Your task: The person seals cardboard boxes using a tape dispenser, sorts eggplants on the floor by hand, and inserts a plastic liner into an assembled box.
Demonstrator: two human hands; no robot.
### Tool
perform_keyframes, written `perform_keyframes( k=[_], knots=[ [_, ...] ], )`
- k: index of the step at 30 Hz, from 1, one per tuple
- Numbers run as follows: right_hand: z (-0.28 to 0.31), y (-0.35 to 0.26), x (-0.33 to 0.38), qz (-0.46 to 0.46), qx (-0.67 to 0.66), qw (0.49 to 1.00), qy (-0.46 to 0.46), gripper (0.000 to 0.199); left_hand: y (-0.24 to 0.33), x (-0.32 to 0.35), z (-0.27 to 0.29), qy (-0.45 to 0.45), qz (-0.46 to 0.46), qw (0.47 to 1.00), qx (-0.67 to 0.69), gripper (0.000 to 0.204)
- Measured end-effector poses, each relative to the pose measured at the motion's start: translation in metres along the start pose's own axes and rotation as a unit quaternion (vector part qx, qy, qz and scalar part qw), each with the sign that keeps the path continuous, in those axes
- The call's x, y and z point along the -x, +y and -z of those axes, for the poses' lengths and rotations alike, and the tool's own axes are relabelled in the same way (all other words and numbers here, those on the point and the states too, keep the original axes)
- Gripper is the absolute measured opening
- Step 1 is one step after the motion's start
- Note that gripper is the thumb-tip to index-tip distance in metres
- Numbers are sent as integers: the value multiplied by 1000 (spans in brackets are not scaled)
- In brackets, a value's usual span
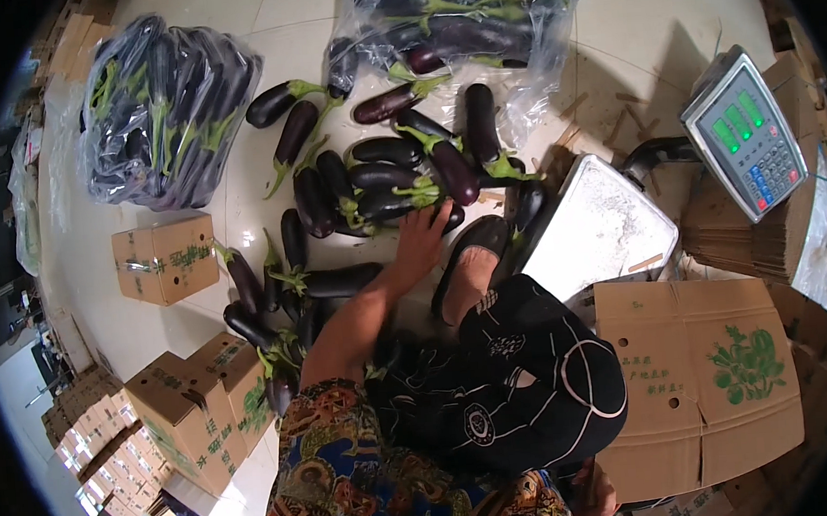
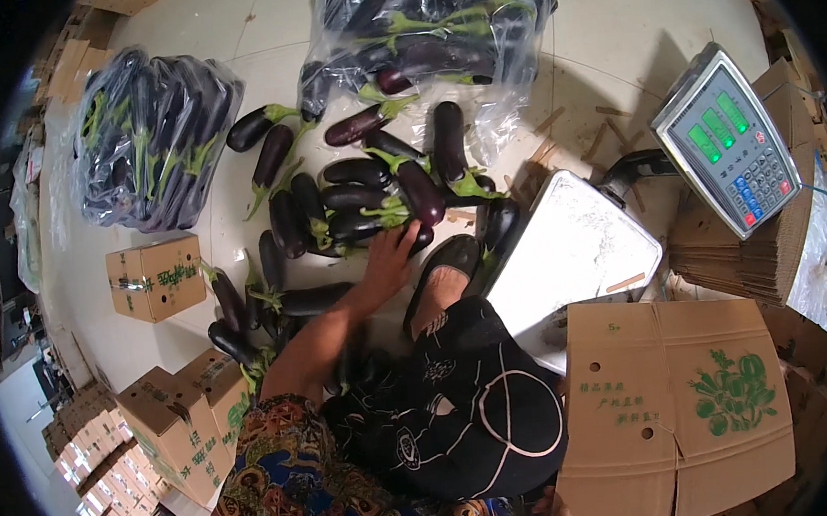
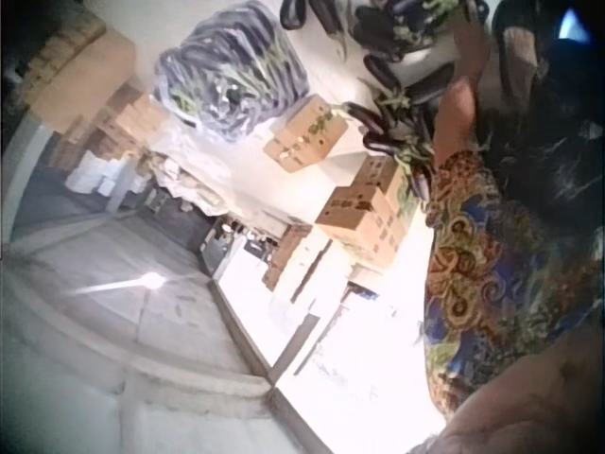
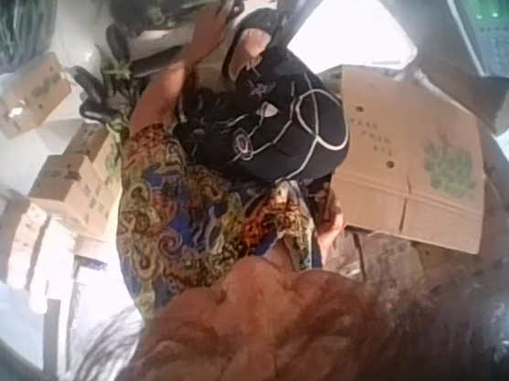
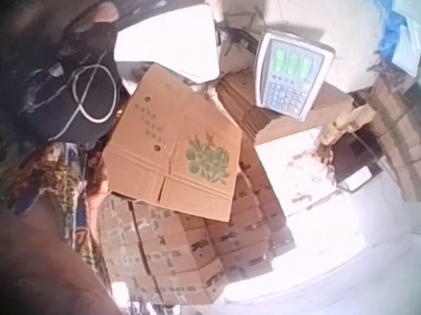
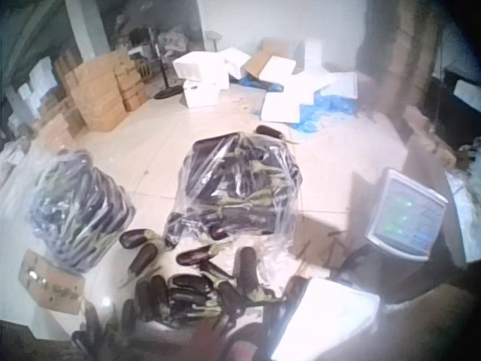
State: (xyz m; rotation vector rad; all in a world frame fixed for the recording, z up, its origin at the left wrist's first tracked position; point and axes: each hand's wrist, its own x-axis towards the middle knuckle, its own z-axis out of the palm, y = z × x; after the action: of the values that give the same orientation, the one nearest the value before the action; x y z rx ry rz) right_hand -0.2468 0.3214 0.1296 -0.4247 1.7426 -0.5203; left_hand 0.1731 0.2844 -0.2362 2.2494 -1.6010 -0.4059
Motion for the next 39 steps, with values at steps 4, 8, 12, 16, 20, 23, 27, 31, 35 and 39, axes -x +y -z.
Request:
perform_keyframes(
  k=[4, 8, 12, 16, 20, 23, 27, 31, 35, 39],
  knots=[
    [9, 8, -2, 19, 60, 996, 69, 54, -19, -35, 12, 5, 29, 1000, 8, 77],
    [31, 14, -18, 81, 206, 975, -8, 55, -55, -72, 38, -25, 55, 998, -2, 75],
    [13, 13, -25, 156, 99, 979, -86, 43, -54, -71, 82, 165, 6, 982, 89, 60],
    [-15, 1, -14, 134, 59, 989, -12, 49, -45, 20, 106, 49, 106, 977, 176, 57],
    [-8, 6, -20, 160, 75, 984, -17, 48, -47, 117, 88, 64, 161, 985, 18, 64],
    [-16, -4, -17, 134, 73, 987, -57, 47, -82, 142, 76, 35, 266, 961, -63, 71],
    [-24, -3, -20, 174, 66, 982, -30, 45, -118, 141, 79, -35, 272, 961, 18, 82],
    [-33, 1, -12, 167, 44, 985, 17, 42, -75, 78, 139, -107, 295, 888, 335, 81],
    [-31, 10, -18, 193, 37, 980, -30, 42, -50, 51, 176, -142, 289, 658, 681, 75],
    [-39, 11, -16, 173, 43, 984, -12, 41, -32, 41, 187, -191, 185, 561, 784, 73]
  ],
)
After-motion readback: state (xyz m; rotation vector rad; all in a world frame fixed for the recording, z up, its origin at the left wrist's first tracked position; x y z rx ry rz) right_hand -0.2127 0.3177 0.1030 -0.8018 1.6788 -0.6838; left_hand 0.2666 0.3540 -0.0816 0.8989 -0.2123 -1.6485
